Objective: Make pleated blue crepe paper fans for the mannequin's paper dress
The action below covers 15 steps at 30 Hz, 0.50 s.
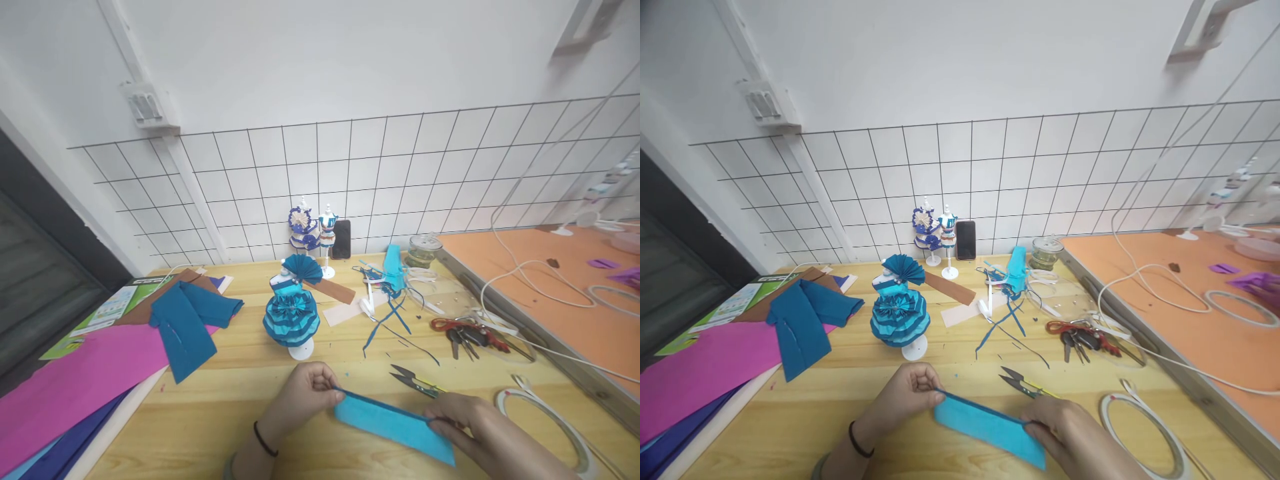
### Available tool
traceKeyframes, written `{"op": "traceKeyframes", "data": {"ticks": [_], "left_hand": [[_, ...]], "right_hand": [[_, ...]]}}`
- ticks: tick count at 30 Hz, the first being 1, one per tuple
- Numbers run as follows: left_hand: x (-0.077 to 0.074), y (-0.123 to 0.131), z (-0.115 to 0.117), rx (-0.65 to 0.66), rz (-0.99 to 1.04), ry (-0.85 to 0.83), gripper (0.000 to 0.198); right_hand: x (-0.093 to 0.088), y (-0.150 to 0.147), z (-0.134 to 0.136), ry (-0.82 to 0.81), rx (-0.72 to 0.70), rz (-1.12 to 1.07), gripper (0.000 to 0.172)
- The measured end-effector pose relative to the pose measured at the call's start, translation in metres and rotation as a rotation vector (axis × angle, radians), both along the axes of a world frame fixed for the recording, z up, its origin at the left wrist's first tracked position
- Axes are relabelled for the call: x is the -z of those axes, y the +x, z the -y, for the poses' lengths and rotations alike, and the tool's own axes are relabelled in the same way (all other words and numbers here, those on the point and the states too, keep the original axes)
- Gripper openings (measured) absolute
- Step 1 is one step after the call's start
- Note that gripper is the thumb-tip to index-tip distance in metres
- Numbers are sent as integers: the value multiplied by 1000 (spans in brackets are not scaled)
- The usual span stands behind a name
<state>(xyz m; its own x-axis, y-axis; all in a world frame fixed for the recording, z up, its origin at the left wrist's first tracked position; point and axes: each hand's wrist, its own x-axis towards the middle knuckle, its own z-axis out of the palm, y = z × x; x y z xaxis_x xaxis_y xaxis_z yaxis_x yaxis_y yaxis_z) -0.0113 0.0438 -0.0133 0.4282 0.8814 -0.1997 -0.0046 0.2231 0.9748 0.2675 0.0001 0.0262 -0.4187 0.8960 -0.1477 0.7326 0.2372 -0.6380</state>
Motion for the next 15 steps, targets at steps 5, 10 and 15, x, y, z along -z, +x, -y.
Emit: {"op": "traceKeyframes", "data": {"ticks": [5, 10, 15], "left_hand": [[-3, -2, -3, -20, 75, -32, 34], [2, -2, -6, -92, 172, -55, 35], [11, 3, -7, -194, 217, -135, 36]], "right_hand": [[-2, -5, -1, -65, 31, 4, 22], [9, -6, -3, -89, 105, -34, 27], [19, -11, -1, -250, 93, -188, 32]]}}
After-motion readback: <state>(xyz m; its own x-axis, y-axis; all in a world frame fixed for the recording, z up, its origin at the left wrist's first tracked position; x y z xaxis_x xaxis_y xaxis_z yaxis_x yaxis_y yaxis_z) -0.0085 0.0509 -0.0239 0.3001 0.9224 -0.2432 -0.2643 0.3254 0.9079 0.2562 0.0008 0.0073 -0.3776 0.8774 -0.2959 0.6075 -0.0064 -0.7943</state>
